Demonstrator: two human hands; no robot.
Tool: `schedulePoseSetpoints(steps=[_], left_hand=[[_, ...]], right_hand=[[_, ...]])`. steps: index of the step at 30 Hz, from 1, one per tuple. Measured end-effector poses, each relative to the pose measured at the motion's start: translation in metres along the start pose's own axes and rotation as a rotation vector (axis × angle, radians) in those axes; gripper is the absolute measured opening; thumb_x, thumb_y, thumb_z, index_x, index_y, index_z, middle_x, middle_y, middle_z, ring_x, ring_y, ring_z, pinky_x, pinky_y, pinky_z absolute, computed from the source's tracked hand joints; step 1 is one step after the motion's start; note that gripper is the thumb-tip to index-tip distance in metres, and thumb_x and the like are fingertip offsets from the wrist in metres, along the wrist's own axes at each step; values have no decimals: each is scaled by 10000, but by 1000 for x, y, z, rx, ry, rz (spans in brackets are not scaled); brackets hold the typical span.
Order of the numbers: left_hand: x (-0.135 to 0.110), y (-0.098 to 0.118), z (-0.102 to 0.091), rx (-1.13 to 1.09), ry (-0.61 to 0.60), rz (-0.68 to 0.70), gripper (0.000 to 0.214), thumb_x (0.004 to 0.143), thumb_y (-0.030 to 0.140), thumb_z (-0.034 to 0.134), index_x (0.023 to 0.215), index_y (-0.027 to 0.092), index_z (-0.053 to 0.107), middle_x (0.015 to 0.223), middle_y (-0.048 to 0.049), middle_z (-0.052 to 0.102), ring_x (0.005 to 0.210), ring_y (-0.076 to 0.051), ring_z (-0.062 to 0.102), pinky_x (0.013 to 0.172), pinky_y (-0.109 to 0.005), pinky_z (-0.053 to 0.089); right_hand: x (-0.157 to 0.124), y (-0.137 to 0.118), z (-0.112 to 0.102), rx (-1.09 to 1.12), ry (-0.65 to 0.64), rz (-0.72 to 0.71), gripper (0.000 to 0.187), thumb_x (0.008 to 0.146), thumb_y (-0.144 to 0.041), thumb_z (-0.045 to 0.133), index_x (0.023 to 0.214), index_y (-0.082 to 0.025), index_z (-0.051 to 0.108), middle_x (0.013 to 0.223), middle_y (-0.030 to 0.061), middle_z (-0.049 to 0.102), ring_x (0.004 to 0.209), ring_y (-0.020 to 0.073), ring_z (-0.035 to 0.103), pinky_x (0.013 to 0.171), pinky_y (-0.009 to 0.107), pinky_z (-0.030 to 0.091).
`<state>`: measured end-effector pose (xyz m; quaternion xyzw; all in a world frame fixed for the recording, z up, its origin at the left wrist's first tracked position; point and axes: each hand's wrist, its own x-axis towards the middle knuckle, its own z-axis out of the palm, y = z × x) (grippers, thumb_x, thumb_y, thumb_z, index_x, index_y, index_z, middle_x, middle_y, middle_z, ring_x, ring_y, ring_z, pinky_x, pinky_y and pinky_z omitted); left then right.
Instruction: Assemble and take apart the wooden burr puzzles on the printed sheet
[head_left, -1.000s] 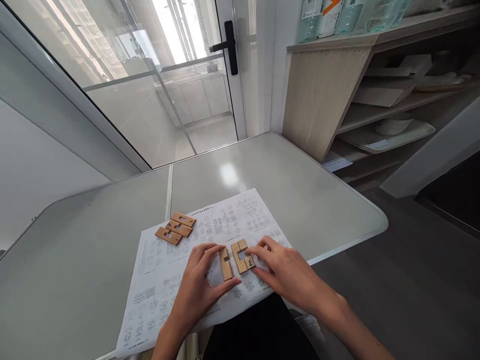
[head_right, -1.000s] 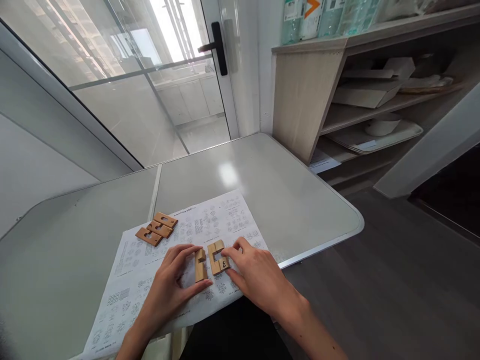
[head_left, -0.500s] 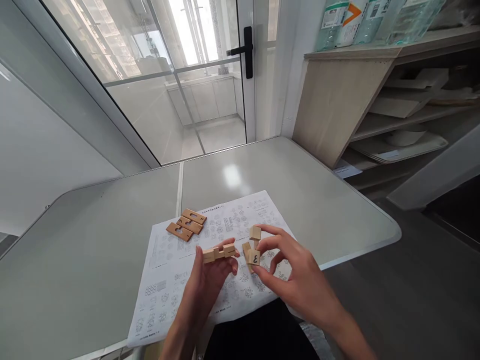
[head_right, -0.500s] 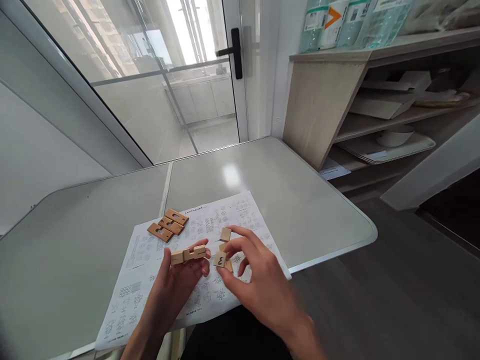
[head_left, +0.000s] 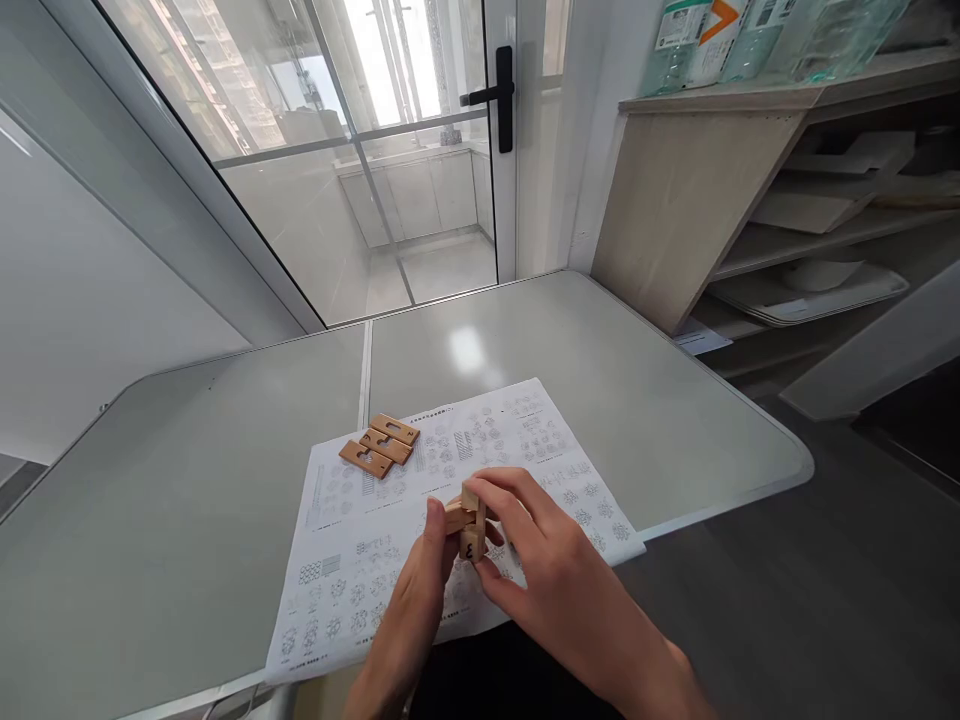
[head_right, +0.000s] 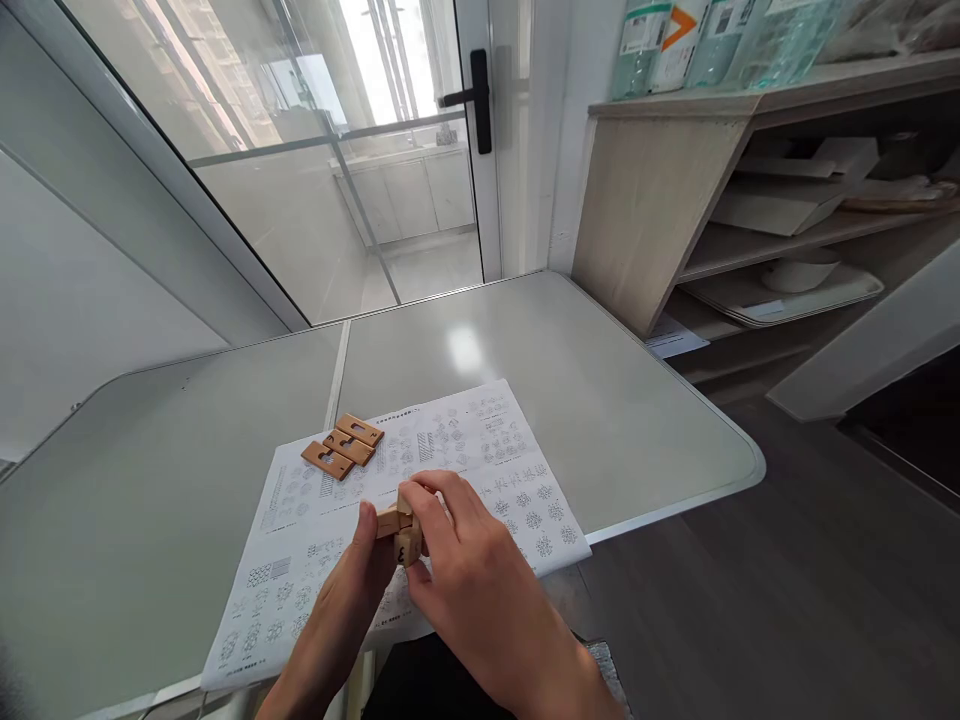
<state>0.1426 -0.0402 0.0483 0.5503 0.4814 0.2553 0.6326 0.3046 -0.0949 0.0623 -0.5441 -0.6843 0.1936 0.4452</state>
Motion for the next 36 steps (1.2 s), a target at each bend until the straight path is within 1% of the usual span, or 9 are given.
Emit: schedulePoseSetpoints(steps=[4, 8, 15, 21, 24, 27, 30, 32, 36], left_hand=[[-4, 10, 5, 118, 36, -9, 697, 1033, 717, 319, 1253, 186, 715, 1207, -102, 736, 1248, -322, 601, 1125, -434, 441], [-6, 17, 5, 231, 0, 53, 633, 1056, 668, 317, 1230, 193, 697, 1253, -93, 710, 1230, -310, 583, 1117, -415, 425], [-8, 14, 6, 271, -48, 146, 606, 1071, 648, 285, 1021, 196, 685, 983, -74, 704, 920, -248, 594, 899, -368, 509], [-12, 15, 19, 234, -55, 167, 555, 1086, 608, 307, 1179, 203, 673, 1133, -82, 710, 920, -234, 603, 865, -353, 509], [-14, 13, 18, 217, -56, 118, 607, 1065, 657, 315, 1171, 192, 691, 1130, -89, 715, 925, -246, 601, 889, -369, 499], [-13, 9, 11, 137, -19, -3, 664, 1034, 713, 340, 1178, 186, 718, 1144, -100, 716, 1072, -288, 606, 1018, -396, 456], [-7, 7, 3, -53, -9, -80, 734, 1013, 752, 332, 1313, 190, 695, 1150, -105, 716, 1163, -305, 600, 1105, -418, 400], [-1, 6, -2, -165, -17, -62, 771, 1007, 761, 331, 1365, 173, 678, 1109, -111, 716, 1113, -290, 609, 1097, -414, 401], [11, 0, -10, -301, -31, -6, 772, 1009, 741, 373, 1306, 114, 711, 1040, -128, 698, 921, -242, 591, 1019, -394, 442]], right_hand=[[1, -2, -4, -2, -55, 6, 672, 880, 29, 599, 1491, -206, 444, 1371, 110, 575, 1173, 247, 682, 965, 393, 670], [3, -4, -7, -43, -111, -10, 687, 881, 41, 584, 1511, -187, 431, 1377, 115, 565, 1167, 249, 682, 1002, 410, 658], [6, -7, -12, -112, -182, -56, 541, 926, 28, 531, 1435, -152, 502, 1275, 119, 611, 1069, 248, 695, 922, 414, 686], [1, -9, -9, -223, -169, -93, 683, 866, 84, 511, 1513, -121, 434, 1305, 154, 609, 1157, 297, 655, 954, 452, 667], [2, -12, -11, -160, -156, -57, 624, 902, 62, 531, 1481, -161, 470, 1282, 131, 622, 1123, 272, 674, 943, 435, 665], [4, -9, -19, -21, -158, 22, 716, 909, -49, 692, 1533, -257, 407, 1381, 100, 590, 1134, 250, 693, 940, 405, 669], [2, 6, -27, -6, -129, 88, 893, 859, -182, 831, 1581, -332, 326, 1529, 84, 501, 1308, 280, 627, 1060, 436, 617], [-3, 21, -28, -72, -113, 137, 748, 916, -212, 776, 1540, -344, 387, 1519, 71, 516, 1384, 294, 571, 1133, 492, 558], [-14, 46, -22, -111, -190, 204, 548, 973, -229, 699, 1461, -331, 469, 1457, 79, 555, 1320, 292, 608, 1063, 506, 588]])
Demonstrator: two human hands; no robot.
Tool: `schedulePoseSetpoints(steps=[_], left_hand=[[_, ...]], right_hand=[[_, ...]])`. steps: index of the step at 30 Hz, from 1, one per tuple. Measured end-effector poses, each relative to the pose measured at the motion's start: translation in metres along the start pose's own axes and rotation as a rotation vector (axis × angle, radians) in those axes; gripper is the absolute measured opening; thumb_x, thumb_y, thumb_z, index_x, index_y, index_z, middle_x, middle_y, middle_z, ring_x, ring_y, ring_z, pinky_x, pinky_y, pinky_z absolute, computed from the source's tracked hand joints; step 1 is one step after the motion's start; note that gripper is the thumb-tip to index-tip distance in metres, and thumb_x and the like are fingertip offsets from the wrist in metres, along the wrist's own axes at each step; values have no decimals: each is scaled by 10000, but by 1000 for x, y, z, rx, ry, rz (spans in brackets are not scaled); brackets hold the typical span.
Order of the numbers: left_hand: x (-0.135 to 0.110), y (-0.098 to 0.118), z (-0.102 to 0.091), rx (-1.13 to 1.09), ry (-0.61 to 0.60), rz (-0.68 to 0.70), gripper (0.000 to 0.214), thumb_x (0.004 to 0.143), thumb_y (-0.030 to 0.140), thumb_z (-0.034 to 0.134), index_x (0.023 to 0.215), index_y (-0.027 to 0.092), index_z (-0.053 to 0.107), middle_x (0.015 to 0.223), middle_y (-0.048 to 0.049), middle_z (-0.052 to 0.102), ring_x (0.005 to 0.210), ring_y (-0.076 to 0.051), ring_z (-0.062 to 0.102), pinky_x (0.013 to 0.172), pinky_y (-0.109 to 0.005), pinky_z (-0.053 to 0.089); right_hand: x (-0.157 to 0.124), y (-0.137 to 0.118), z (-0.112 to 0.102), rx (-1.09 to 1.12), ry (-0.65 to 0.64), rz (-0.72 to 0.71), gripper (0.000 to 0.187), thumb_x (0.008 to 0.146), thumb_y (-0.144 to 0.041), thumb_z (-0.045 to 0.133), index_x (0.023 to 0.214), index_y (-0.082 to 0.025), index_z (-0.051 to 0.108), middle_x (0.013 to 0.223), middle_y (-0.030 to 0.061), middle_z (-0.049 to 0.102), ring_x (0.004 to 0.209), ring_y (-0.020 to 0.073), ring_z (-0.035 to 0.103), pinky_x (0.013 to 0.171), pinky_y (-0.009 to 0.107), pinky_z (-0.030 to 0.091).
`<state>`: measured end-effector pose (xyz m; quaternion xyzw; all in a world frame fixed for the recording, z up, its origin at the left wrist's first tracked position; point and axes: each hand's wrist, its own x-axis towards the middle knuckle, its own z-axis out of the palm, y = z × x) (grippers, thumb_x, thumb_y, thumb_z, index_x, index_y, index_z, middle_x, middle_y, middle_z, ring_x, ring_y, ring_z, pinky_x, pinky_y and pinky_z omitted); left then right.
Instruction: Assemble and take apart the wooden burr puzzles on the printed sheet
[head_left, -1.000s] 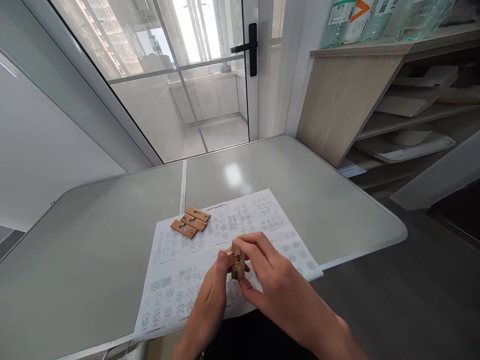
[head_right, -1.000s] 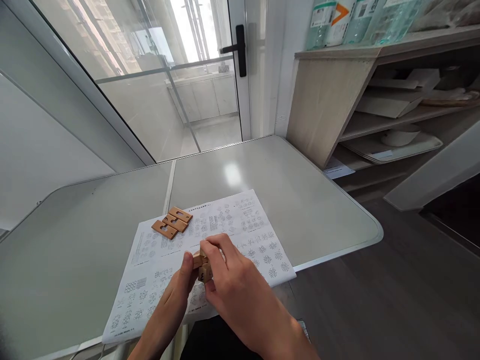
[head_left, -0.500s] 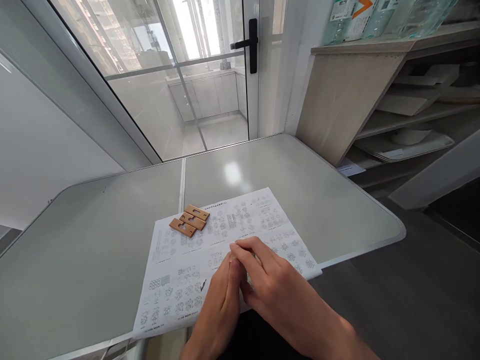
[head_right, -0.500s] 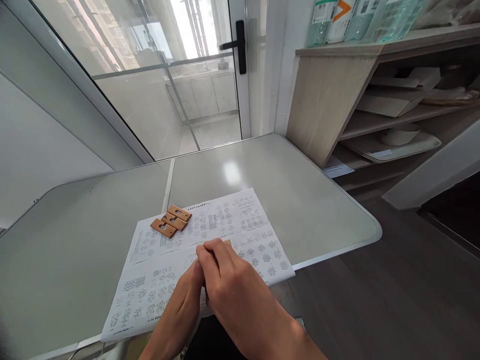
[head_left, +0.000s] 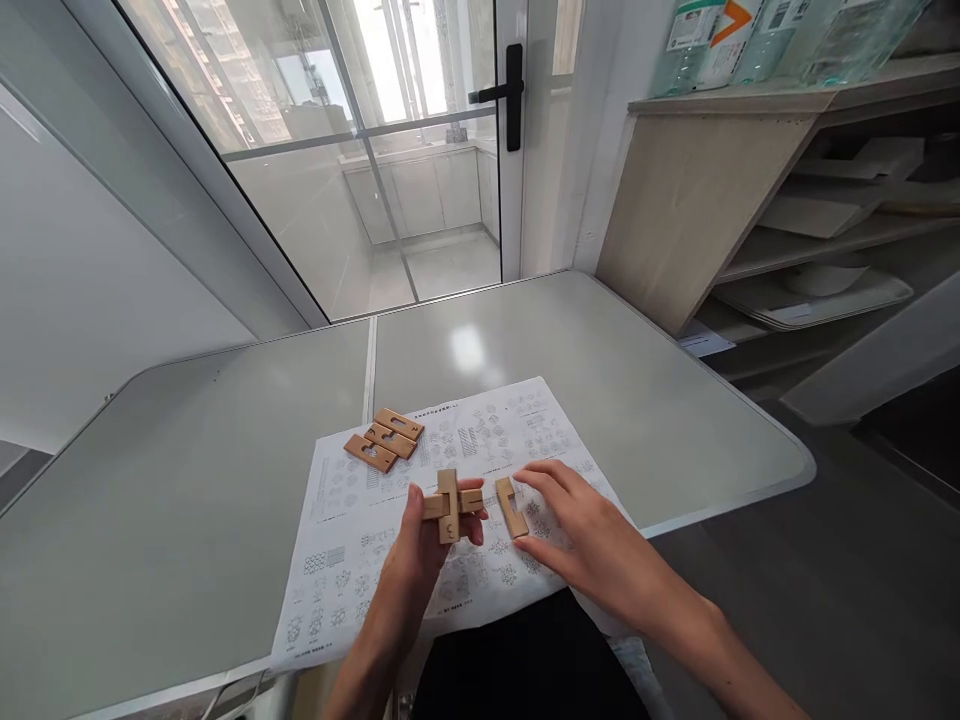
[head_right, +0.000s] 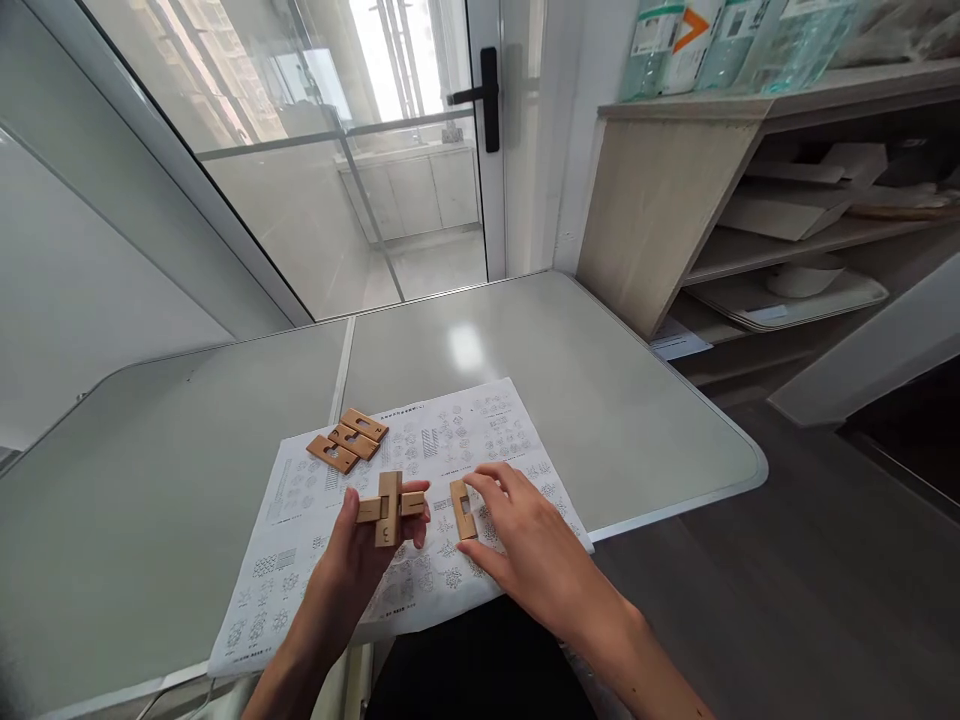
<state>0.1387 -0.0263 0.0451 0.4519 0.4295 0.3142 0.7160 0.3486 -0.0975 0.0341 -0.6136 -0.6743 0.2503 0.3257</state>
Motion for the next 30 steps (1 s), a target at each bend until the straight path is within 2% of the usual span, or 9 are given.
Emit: schedulePoseSetpoints(steps=[4, 9, 13, 17, 19, 21, 24, 26, 30], left_hand=[[5, -5, -4, -61, -53, 28, 794, 998, 757, 375, 1247, 89, 724, 969, -122, 664, 799, -209, 545, 927, -385, 470], [4, -5, -2, -3, -85, -29, 805, 1009, 752, 313, 1255, 96, 711, 982, -114, 650, 815, -208, 534, 902, -373, 460], [2, -2, -2, 48, -99, -40, 822, 1009, 736, 269, 1305, 83, 673, 987, -113, 640, 806, -210, 537, 873, -368, 472], [-2, 2, -1, 231, -42, -21, 688, 999, 684, 410, 1311, 126, 661, 986, -93, 663, 826, -214, 573, 899, -378, 492], [-3, 4, -2, 397, 1, 2, 585, 971, 659, 524, 1205, 156, 708, 890, -66, 669, 886, -239, 605, 954, -389, 485], [-3, 6, -3, 502, -3, 39, 490, 963, 636, 570, 1006, 181, 745, 833, -60, 666, 990, -269, 621, 988, -387, 473], [-3, 7, -7, 537, -46, 82, 504, 988, 615, 546, 764, 190, 701, 937, -87, 702, 1096, -281, 613, 969, -358, 472], [-3, 5, -10, 536, -62, 74, 503, 996, 613, 537, 793, 184, 703, 972, -86, 707, 1007, -254, 625, 918, -346, 476], [-9, 0, -13, 484, -114, 27, 511, 1019, 629, 498, 1141, 167, 680, 810, -31, 652, 739, -180, 559, 803, -336, 464]], right_hand=[[-2, 6, 10, -6, -7, -18, 578, 963, -173, 684, 1476, -322, 464, 1459, 91, 546, 1338, 304, 585, 1070, 530, 573], [-1, 11, 15, -55, 13, -39, 634, 931, -132, 693, 1499, -305, 469, 1480, 94, 548, 1386, 325, 539, 1107, 576, 537], [2, 17, 17, -45, -1, -65, 604, 939, -157, 697, 1492, -281, 488, 1440, 94, 577, 1373, 305, 538, 1117, 549, 529], [5, 13, 15, -40, -8, -28, 575, 918, -175, 747, 1441, -262, 526, 1378, 97, 593, 1287, 297, 584, 1044, 510, 566], [6, 9, 16, -56, 0, -11, 490, 906, -182, 773, 1351, -241, 575, 1316, 97, 612, 1212, 294, 613, 987, 491, 580], [7, 7, 18, -83, 5, -7, 321, 920, -176, 757, 1210, -219, 626, 1224, 91, 636, 1116, 282, 635, 923, 468, 582], [10, 5, 20, -101, 25, 11, 73, 969, -191, 687, 1029, -208, 649, 1094, 73, 664, 979, 261, 645, 839, 438, 561], [11, 3, 19, -13, 56, 56, 50, 1001, -261, 654, 1015, -213, 657, 1066, 68, 681, 922, 249, 647, 805, 416, 542], [12, -13, 13, 470, 71, 289, 318, 1017, -514, 622, 1144, -229, 687, 1005, 56, 718, 899, 229, 667, 768, 356, 520]])
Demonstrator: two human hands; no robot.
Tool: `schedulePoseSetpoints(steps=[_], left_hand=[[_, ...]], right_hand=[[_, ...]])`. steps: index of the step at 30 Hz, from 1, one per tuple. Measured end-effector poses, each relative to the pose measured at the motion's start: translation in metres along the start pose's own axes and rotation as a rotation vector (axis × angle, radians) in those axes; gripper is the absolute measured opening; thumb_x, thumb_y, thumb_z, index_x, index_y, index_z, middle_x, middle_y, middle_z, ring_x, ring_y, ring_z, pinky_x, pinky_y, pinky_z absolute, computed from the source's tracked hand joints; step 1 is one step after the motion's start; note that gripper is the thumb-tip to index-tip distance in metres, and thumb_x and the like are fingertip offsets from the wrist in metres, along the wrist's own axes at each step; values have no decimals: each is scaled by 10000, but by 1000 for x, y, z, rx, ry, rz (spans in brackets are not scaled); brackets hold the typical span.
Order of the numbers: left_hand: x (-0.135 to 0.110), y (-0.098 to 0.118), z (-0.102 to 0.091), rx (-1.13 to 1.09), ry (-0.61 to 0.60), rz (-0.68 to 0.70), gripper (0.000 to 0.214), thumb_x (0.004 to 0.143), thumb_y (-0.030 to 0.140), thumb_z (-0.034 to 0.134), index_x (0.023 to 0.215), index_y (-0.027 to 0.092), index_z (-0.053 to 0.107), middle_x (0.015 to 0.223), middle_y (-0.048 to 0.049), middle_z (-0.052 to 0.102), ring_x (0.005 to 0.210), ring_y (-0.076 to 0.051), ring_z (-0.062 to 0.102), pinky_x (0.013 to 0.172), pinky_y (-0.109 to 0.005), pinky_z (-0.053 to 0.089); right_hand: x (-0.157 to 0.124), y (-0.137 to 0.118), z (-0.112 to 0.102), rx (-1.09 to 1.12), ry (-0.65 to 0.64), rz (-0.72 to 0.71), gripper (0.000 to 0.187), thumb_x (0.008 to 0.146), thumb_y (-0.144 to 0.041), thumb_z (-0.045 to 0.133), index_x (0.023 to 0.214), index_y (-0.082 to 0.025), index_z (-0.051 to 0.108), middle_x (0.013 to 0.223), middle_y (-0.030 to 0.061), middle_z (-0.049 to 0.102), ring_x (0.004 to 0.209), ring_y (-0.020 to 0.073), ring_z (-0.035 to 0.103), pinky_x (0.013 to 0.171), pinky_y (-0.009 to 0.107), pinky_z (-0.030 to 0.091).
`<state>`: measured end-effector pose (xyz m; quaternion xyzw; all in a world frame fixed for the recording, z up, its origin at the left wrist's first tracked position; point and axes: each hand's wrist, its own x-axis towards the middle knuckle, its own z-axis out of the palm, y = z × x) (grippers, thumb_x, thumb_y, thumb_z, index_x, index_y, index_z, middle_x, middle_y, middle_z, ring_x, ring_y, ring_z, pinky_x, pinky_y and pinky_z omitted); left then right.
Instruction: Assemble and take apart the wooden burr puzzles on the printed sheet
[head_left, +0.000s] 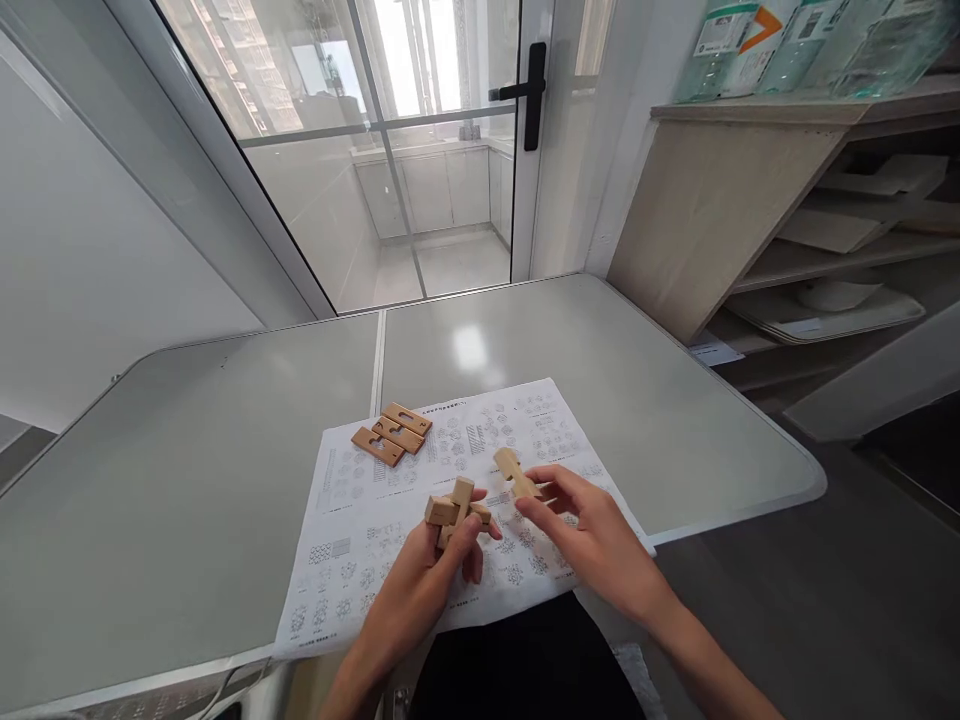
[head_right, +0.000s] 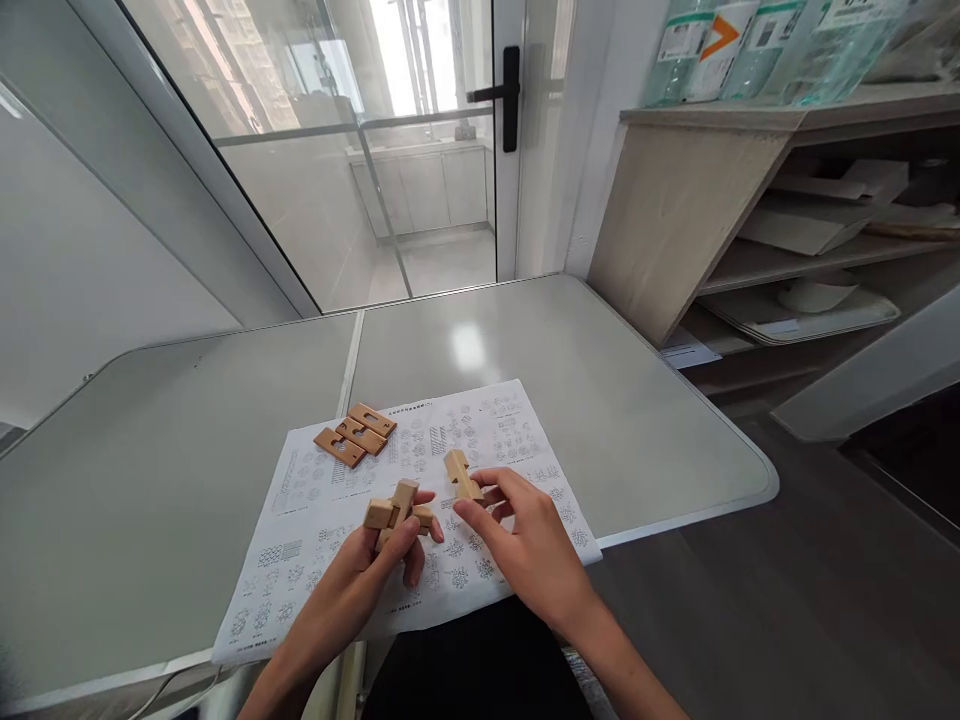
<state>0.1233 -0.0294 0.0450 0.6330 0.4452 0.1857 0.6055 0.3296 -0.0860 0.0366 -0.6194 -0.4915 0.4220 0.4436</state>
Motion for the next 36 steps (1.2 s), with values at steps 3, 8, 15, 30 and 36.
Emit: schedulePoseSetpoints(steps=[3, 8, 15, 30, 36], left_hand=[[-5, -2, 4, -39, -40, -5, 530, 1034, 646, 459, 1212, 167, 600, 675, 25, 554, 625, -146, 467, 679, -296, 422], [-7, 2, 9, -64, -55, 1, 506, 1006, 667, 506, 1116, 181, 595, 709, 35, 495, 597, -118, 402, 570, -259, 349], [-8, 10, 14, -120, 122, 57, 496, 999, 573, 572, 1356, 232, 528, 1228, -103, 651, 1137, -258, 609, 948, -359, 504], [-17, 3, 17, -33, 152, 103, 548, 1070, 577, 434, 1504, 255, 347, 1292, -115, 640, 968, -195, 622, 957, -360, 492], [-15, -11, 33, -49, 239, 165, 553, 1097, 516, 390, 1548, 238, 232, 1409, -168, 654, 1319, -270, 619, 1147, -471, 434]], right_hand=[[-5, -13, 8, 393, -98, 140, 478, 988, -629, 621, 1212, -212, 688, 855, 28, 698, 818, 202, 656, 774, 335, 511], [-11, -17, 24, 804, -140, 265, 440, 921, -600, 746, 1109, -202, 733, 958, 20, 678, 748, 124, 613, 724, 268, 510], [-17, -12, 33, 966, -162, 294, 438, 958, -566, 719, 1200, -202, 733, 1196, 90, 716, 972, 193, 728, 856, 317, 586], [-27, -13, 56, 1045, 45, 260, 461, 935, -564, 742, 1214, -197, 738, 1330, 110, 724, 1227, 289, 698, 1173, 487, 507], [-30, -16, 59, 1069, 84, 259, 428, 918, -543, 777, 1174, -201, 753, 1290, 103, 742, 1192, 279, 710, 1175, 480, 510]])
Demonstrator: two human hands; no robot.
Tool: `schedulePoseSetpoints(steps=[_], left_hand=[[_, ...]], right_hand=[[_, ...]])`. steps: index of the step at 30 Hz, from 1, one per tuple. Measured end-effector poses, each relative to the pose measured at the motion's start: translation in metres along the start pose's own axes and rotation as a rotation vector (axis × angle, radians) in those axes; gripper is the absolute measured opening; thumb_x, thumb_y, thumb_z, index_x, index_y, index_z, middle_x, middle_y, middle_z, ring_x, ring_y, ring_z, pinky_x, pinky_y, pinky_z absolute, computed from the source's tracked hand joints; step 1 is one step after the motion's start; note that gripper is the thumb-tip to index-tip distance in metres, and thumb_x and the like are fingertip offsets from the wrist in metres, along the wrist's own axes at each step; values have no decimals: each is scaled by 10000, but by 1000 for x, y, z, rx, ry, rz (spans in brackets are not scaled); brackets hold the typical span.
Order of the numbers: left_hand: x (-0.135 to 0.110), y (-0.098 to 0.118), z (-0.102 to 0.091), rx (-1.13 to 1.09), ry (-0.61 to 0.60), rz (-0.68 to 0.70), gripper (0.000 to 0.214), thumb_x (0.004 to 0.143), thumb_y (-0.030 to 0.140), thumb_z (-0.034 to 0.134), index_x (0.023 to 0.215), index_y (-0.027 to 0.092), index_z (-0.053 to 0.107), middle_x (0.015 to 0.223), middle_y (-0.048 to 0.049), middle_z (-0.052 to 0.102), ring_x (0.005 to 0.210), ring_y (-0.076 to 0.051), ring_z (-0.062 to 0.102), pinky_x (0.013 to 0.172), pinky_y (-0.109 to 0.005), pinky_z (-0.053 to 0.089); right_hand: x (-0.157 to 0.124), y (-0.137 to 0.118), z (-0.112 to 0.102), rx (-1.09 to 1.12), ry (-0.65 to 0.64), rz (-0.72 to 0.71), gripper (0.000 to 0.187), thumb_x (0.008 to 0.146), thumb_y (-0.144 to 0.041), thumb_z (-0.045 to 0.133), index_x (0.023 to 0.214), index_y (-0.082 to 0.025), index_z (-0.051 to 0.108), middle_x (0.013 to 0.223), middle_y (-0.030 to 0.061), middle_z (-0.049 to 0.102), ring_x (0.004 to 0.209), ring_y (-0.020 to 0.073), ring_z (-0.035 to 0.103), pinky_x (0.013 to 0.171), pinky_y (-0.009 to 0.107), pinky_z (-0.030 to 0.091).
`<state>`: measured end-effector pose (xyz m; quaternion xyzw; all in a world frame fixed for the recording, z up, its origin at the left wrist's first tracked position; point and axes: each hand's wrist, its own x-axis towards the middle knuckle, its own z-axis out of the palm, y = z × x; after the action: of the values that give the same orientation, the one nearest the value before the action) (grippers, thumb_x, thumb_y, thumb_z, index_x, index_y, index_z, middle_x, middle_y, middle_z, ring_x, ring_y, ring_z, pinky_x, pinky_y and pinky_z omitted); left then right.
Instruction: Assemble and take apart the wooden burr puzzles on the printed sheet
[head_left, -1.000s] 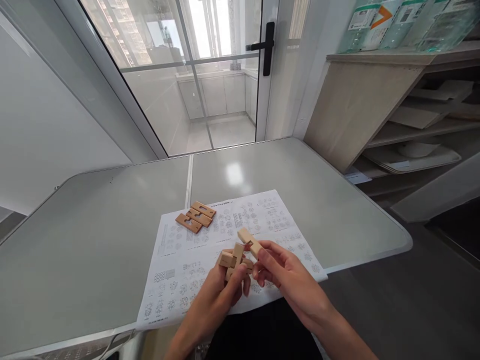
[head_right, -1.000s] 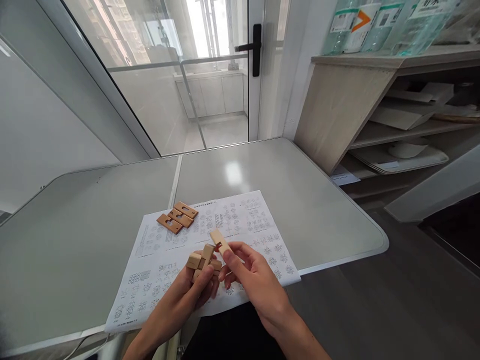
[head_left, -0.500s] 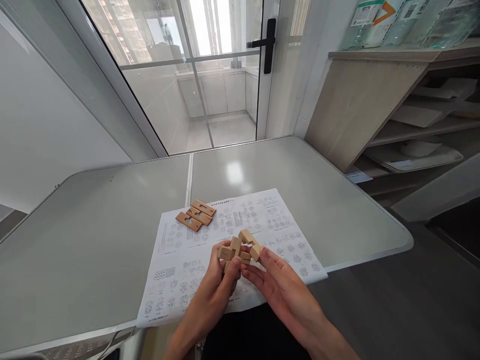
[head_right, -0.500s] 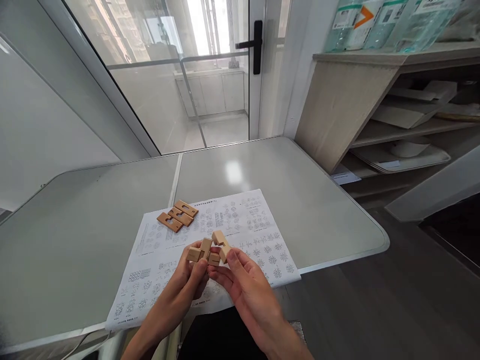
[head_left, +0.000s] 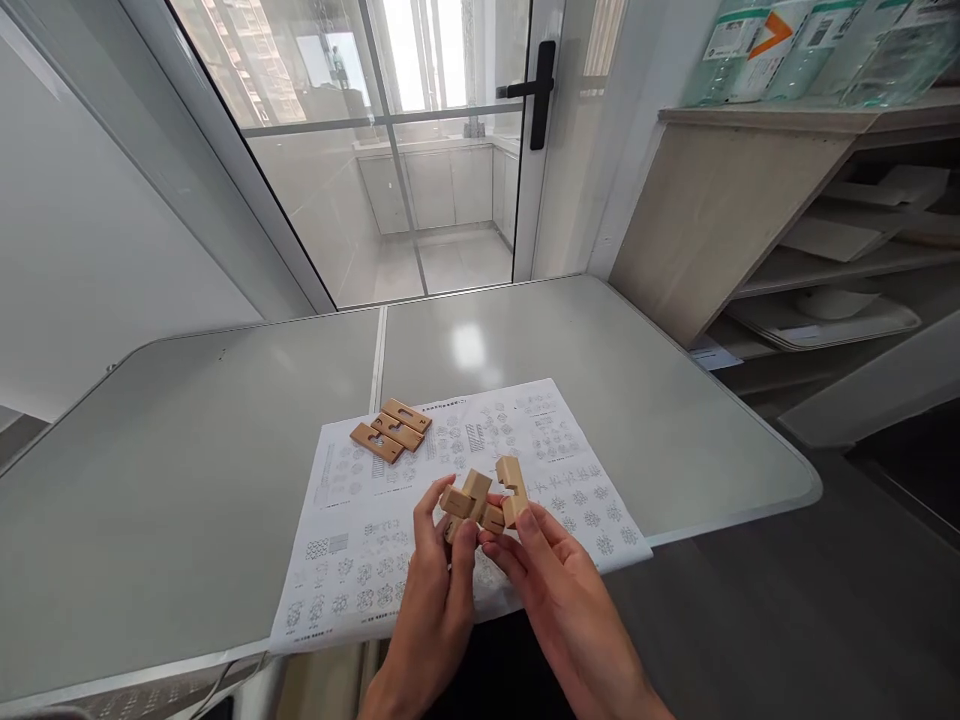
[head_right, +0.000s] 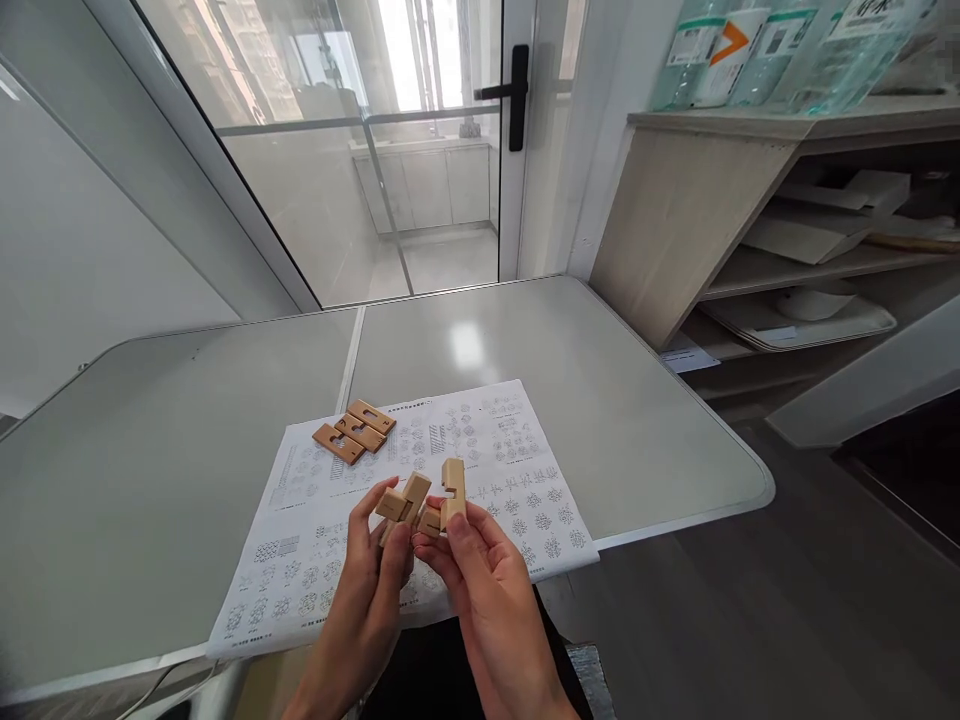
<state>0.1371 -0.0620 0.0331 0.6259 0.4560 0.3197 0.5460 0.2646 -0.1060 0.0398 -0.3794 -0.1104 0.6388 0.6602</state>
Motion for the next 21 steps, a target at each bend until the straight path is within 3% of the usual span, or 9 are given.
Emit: schedulePoseSetpoints(steps=[5, 9, 12, 16, 21], left_hand=[[-1, -5, 12, 80, 146, 64, 488, 1106, 454, 383, 1520, 248, 226, 1398, -163, 674, 1302, -272, 652, 1108, -476, 467], [1, -3, 12, 50, 106, 33, 488, 1092, 512, 407, 1497, 262, 298, 1353, -143, 688, 1214, -270, 684, 1055, -447, 494], [0, 2, 10, -115, 62, -40, 531, 1074, 568, 438, 1500, 270, 329, 1165, -91, 723, 1002, -219, 690, 952, -388, 516], [-2, 7, 6, -296, 21, -155, 548, 1038, 609, 517, 1450, 260, 422, 823, 13, 599, 666, -126, 495, 657, -259, 444], [-1, 6, -2, -393, -54, -157, 431, 1002, 630, 579, 1121, 216, 575, 729, 53, 389, 618, -96, 307, 564, -217, 329]], right_hand=[[-3, 6, -5, 3, 79, -8, 449, 893, -544, 806, 1191, -211, 760, 1298, 98, 740, 1189, 281, 715, 1176, 476, 513], [-6, 10, -9, -4, 118, 5, 509, 870, -557, 824, 1230, -203, 762, 1352, 100, 720, 1206, 284, 707, 1193, 463, 495], [-8, 10, -10, 33, 145, 16, 523, 852, -546, 847, 1227, -189, 768, 1340, 104, 727, 1191, 275, 711, 1180, 432, 506], [-8, 9, -8, 53, 139, 20, 484, 852, -523, 855, 1190, -185, 780, 1293, 109, 747, 1166, 270, 724, 1150, 413, 534], [-9, 11, -7, 24, 123, 30, 469, 850, -521, 856, 1172, -188, 784, 1281, 112, 752, 1183, 285, 726, 1148, 420, 540]])
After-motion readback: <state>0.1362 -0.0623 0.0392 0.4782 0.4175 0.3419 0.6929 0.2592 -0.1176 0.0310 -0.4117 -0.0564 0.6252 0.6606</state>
